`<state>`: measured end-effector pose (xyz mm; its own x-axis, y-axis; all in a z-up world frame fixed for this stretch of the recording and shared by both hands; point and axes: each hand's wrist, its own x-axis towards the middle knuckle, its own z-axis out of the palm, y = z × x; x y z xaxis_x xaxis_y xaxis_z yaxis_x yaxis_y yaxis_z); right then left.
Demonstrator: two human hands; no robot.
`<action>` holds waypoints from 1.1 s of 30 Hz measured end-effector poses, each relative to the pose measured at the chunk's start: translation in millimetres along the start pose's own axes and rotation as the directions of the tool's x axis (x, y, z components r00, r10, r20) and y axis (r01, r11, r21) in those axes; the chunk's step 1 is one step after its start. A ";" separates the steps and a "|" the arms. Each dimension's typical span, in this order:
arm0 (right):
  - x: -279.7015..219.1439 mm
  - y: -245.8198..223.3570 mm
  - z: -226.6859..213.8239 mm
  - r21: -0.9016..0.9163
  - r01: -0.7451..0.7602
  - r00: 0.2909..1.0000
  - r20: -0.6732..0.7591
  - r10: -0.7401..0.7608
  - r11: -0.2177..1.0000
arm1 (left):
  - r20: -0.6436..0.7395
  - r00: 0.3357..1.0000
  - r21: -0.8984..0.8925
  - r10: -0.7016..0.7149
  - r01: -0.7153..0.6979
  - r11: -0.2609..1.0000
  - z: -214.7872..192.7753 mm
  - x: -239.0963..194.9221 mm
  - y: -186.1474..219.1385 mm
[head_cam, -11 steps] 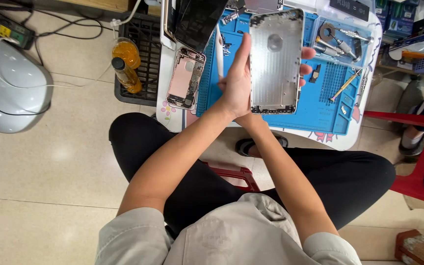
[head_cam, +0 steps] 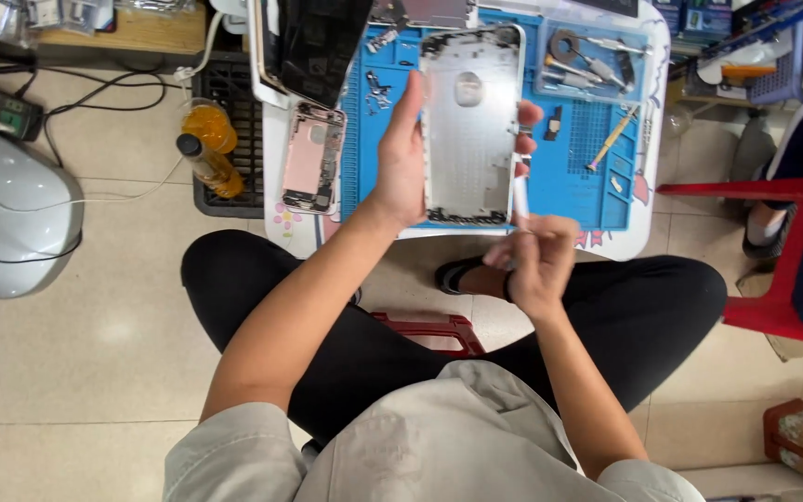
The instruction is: The person cleans the inside of a smartphone casing with a cotton swab. They then place a small rectangular component onto the casing and press it down with their fingers.
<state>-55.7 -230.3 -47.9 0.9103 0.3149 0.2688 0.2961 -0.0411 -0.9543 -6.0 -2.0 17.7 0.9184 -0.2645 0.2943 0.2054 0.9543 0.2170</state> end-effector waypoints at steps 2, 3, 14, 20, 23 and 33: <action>-12.9 -20.7 -27.1 0.015 0.061 0.998 -0.035 -0.061 0.998 | -0.009 1.000 0.003 -0.012 0.012 1.000 1.5 -0.2 -0.3; -21.6 -26.3 -41.1 -0.034 0.080 0.992 -0.098 -0.083 0.996 | -0.068 0.998 0.104 0.007 0.000 0.995 4.2 0.3 -0.2; -87.8 -54.6 -144.3 -0.329 0.318 0.851 -0.314 -0.421 0.889 | -0.316 0.949 0.274 -0.001 0.092 0.957 -17.7 3.4 -22.5; -90.3 -48.1 -145.9 0.210 0.246 0.888 -0.441 -0.133 0.946 | -0.369 0.929 0.298 -0.006 0.124 0.947 -21.6 5.3 -28.1; -66.3 -49.2 -150.6 0.221 -0.114 0.482 -0.840 0.248 0.969 | -0.367 0.929 0.293 -0.040 0.156 0.943 -25.5 3.6 -31.6; -68.7 -5.1 -183.6 0.369 -0.049 0.857 -0.462 0.228 0.928 | -0.393 0.919 0.302 -0.041 0.171 0.938 -22.8 6.5 -34.2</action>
<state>-66.6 -425.8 -37.5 0.9814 -0.1776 0.0729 0.1239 0.2962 -0.9471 0.7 -33.2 -9.0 0.9682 -0.2271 -0.1046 0.2473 0.8081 0.5347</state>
